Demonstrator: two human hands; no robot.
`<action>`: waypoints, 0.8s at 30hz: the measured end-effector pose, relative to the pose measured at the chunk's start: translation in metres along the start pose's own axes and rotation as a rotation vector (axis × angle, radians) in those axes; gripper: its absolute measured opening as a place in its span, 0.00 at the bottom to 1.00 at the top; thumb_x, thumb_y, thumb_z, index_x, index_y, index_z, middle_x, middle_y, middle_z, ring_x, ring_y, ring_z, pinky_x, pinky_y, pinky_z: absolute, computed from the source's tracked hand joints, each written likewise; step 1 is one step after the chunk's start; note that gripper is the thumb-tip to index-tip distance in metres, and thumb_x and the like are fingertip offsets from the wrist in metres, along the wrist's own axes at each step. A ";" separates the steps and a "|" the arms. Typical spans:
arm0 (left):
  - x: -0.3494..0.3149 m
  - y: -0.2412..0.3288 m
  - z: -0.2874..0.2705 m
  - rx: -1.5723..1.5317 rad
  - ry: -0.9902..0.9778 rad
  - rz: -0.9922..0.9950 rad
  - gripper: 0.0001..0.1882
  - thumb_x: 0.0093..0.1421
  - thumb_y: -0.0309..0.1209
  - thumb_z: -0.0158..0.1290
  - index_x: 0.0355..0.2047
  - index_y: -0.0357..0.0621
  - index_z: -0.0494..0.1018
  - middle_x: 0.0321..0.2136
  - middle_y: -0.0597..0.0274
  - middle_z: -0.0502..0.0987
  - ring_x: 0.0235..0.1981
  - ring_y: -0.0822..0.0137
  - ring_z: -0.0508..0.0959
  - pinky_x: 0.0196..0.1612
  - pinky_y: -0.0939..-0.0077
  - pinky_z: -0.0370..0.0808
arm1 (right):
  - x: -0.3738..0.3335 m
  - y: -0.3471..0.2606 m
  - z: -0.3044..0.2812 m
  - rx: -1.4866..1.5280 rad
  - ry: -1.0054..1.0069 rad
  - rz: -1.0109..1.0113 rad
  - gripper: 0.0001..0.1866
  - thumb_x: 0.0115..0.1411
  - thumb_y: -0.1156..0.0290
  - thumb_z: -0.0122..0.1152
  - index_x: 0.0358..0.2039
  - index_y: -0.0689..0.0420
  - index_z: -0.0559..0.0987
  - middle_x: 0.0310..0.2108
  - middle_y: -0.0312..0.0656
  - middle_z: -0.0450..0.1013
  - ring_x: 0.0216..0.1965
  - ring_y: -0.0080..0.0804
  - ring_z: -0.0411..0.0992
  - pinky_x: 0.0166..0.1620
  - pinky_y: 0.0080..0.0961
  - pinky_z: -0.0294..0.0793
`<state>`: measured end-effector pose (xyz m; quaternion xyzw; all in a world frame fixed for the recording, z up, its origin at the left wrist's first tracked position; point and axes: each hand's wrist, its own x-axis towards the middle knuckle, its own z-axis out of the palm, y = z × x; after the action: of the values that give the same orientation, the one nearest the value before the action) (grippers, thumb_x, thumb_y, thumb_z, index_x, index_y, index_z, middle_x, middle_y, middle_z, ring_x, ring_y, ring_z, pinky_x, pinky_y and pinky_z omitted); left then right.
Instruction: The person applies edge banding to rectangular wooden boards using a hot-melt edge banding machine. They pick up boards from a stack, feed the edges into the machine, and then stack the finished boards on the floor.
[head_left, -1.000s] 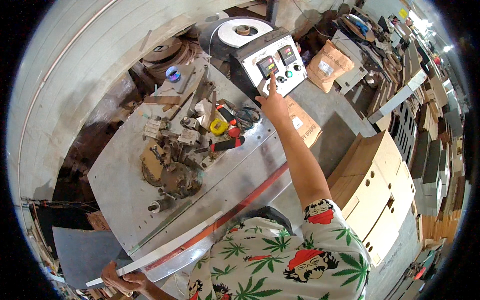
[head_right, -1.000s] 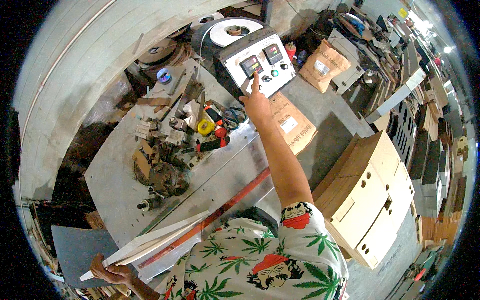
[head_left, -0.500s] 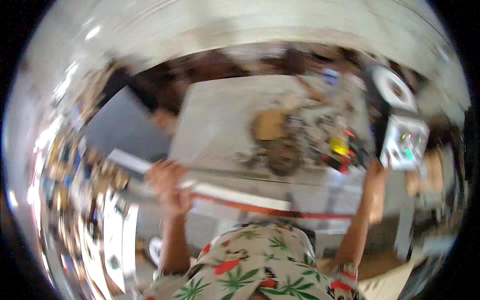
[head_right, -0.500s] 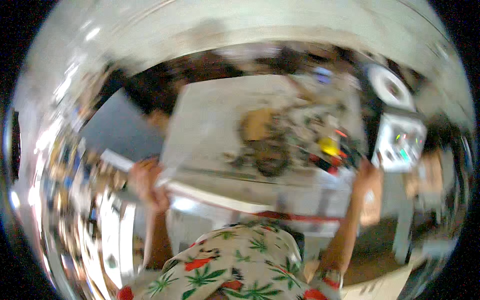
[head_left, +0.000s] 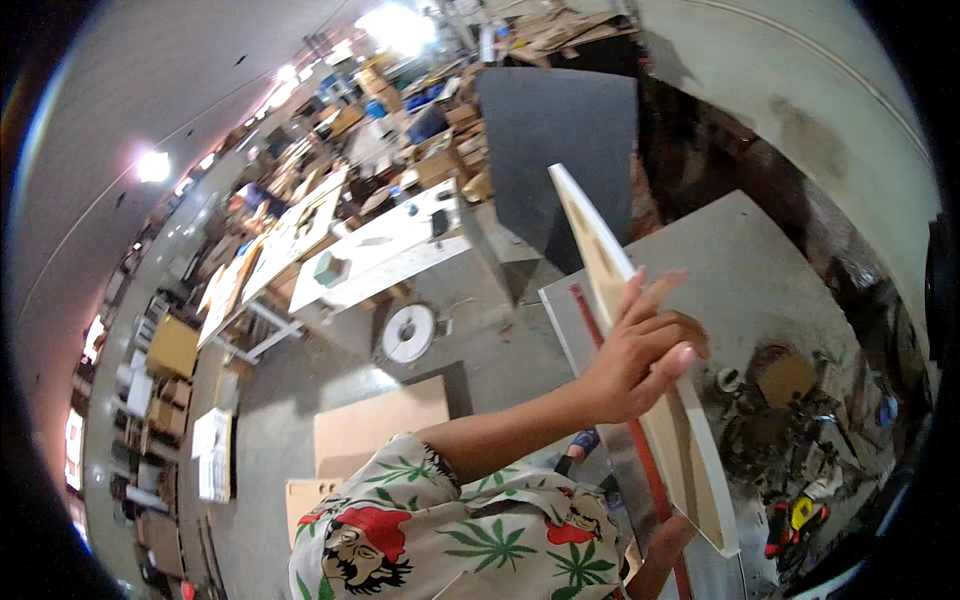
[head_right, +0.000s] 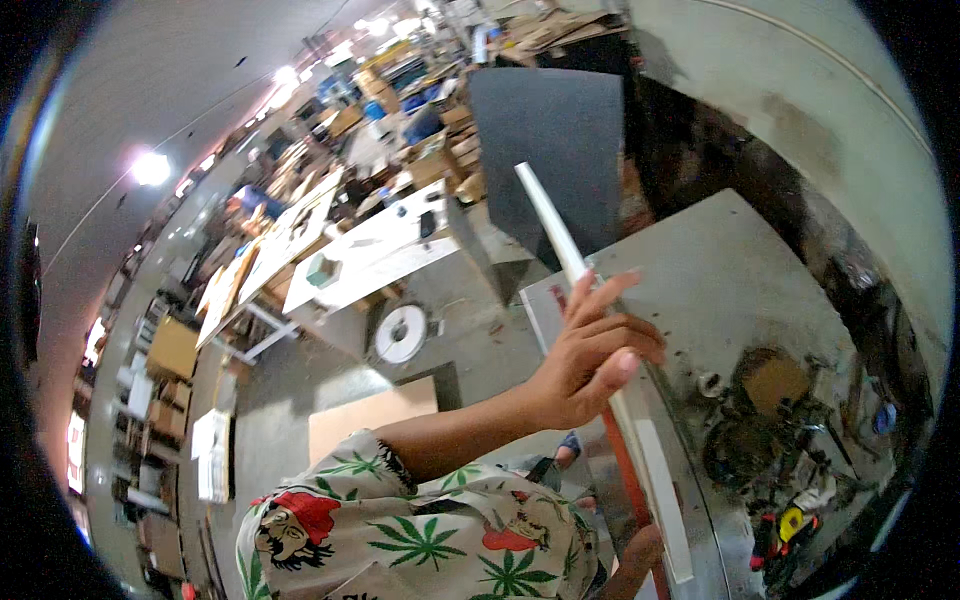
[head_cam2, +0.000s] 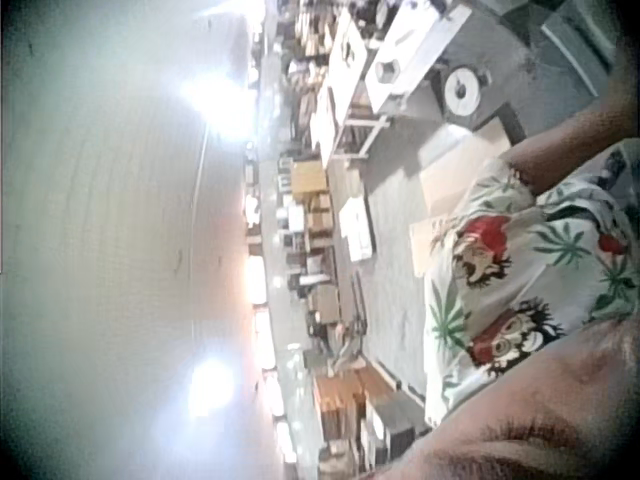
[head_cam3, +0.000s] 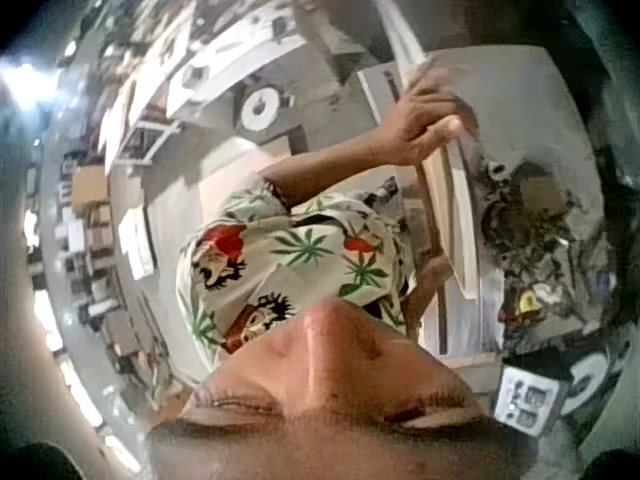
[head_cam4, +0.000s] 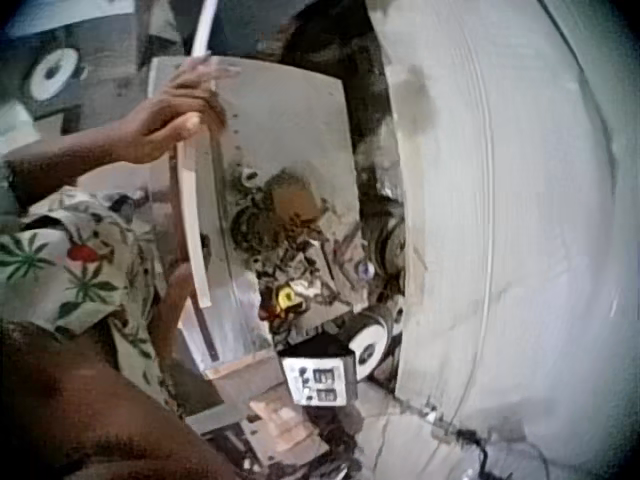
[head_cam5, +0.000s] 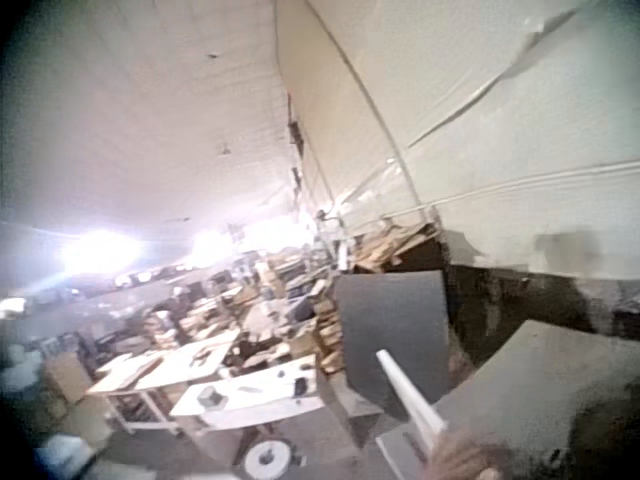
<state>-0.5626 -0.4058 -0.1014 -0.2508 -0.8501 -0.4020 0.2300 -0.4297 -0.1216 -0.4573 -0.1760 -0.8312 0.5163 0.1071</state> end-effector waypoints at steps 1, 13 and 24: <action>0.003 -0.003 -0.009 -0.026 -0.134 -0.016 0.23 0.76 0.48 0.42 0.51 0.47 0.81 0.58 0.53 0.78 0.79 0.47 0.44 0.74 0.34 0.25 | 0.004 0.004 0.001 -0.061 0.002 -0.023 0.27 0.64 0.70 0.66 0.63 0.63 0.73 0.46 0.44 0.71 0.47 0.37 0.67 0.51 0.34 0.67; -0.037 -0.041 -0.088 -1.005 0.711 -0.986 0.48 0.68 0.28 0.50 0.78 0.52 0.31 0.74 0.43 0.51 0.69 0.50 0.63 0.67 0.53 0.68 | -0.025 0.012 -0.004 -0.420 0.087 -0.242 0.37 0.55 0.72 0.72 0.65 0.62 0.69 0.62 0.56 0.69 0.65 0.55 0.68 0.69 0.46 0.68; -0.222 -0.105 -0.152 -1.054 0.543 -1.199 0.35 0.58 0.16 0.47 0.67 0.49 0.61 0.48 0.58 0.72 0.45 0.64 0.71 0.48 0.66 0.71 | -0.134 -0.199 0.146 -0.164 -0.032 -0.355 0.36 0.60 0.63 0.64 0.67 0.61 0.66 0.63 0.56 0.68 0.65 0.53 0.68 0.67 0.47 0.70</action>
<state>-0.4276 -0.6388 -0.2062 0.2740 -0.4556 -0.8466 0.0268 -0.3955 -0.3761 -0.3433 -0.0268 -0.8902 0.4225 0.1685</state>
